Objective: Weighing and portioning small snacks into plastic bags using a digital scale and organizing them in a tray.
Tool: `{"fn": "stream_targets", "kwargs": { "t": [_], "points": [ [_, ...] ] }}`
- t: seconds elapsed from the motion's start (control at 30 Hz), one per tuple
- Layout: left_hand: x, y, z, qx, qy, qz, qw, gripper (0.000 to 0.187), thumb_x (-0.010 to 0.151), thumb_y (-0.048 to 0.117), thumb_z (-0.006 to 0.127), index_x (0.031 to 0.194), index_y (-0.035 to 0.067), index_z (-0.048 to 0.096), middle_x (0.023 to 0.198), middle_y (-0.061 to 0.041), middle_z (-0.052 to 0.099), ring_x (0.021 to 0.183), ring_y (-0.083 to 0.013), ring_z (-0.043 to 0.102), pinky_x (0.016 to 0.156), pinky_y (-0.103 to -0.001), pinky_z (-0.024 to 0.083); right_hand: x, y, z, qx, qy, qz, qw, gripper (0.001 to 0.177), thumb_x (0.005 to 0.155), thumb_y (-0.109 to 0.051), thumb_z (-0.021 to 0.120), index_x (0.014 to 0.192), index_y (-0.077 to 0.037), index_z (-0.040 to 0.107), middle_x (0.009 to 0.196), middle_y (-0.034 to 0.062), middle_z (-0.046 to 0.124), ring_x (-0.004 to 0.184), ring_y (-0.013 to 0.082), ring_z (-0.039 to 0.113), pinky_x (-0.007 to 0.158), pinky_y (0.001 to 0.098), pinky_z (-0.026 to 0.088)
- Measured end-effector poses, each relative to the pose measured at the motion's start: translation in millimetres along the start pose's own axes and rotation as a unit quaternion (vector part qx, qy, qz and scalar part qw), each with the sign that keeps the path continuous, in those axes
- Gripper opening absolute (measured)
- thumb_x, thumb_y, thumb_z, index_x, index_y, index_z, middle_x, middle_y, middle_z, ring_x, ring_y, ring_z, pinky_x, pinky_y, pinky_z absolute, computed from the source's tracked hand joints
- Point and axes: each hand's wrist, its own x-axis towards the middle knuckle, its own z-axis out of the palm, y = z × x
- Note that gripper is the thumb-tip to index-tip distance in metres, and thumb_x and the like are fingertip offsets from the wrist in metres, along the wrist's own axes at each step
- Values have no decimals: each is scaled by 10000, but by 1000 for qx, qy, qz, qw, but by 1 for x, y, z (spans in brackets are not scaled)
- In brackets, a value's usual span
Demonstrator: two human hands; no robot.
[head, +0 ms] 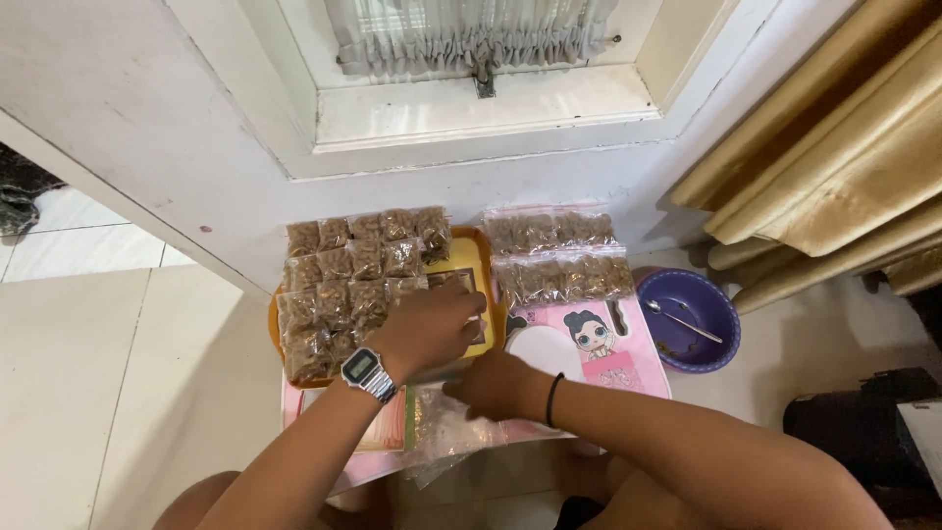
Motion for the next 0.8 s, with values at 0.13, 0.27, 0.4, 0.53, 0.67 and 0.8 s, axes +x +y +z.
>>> {"fn": "stream_targets", "kwargs": {
  "t": [0.13, 0.27, 0.4, 0.53, 0.67, 0.8],
  "points": [
    [-12, 2, 0, -22, -10, -3, 1000, 325, 1012, 237, 484, 1257, 114, 658, 1127, -181, 712, 1085, -383, 694, 903, -489, 562, 20, -8, 33, -7, 46, -7, 999, 355, 941, -303, 671, 1233, -110, 608, 875, 180, 708, 797, 371, 707, 704, 536, 547],
    [-18, -1, 1, -12, -24, 14, 1000, 324, 1002, 221, 490, 1251, 76, 639, 1131, -208, 696, 1105, -413, 672, 914, -527, 546, 31, 0, 56, 6, 125, -29, 992, 330, 938, -202, 679, 1244, -131, 579, 834, 181, 702, 772, 386, 701, 677, 524, 541],
    [-17, -10, 9, -3, -17, 28, 999, 330, 1001, 245, 490, 1242, 84, 648, 1091, -187, 706, 1056, -393, 694, 898, -522, 548, 39, 9, 66, -26, 205, -59, 977, 201, 988, -164, 618, 1183, -207, 597, 759, 134, 641, 673, 338, 646, 561, 452, 507],
    [-17, -16, 10, 10, -23, 39, 999, 336, 995, 235, 501, 1247, 65, 645, 1068, -211, 709, 1029, -425, 696, 884, -551, 547, 57, 36, 98, -29, 207, -84, 974, 171, 927, -196, 653, 1090, -167, 610, 743, 124, 670, 664, 354, 660, 563, 483, 530],
    [-21, -15, 5, 30, -23, 47, 998, 305, 1003, 223, 496, 1220, 68, 644, 1036, -205, 714, 999, -421, 705, 856, -552, 559, 51, 50, 91, -86, 237, -103, 962, 187, 863, -136, 705, 1029, -129, 620, 682, 112, 615, 583, 358, 605, 505, 490, 498],
    [-20, -22, 11, 34, -23, 52, 998, 320, 1009, 268, 474, 1224, 97, 638, 1001, -201, 719, 978, -433, 704, 836, -560, 556, 46, 60, 64, -27, 130, -67, 989, 98, 855, -204, 677, 950, -206, 704, 745, 62, 681, 698, 324, 684, 594, 455, 534]
  ]
}}
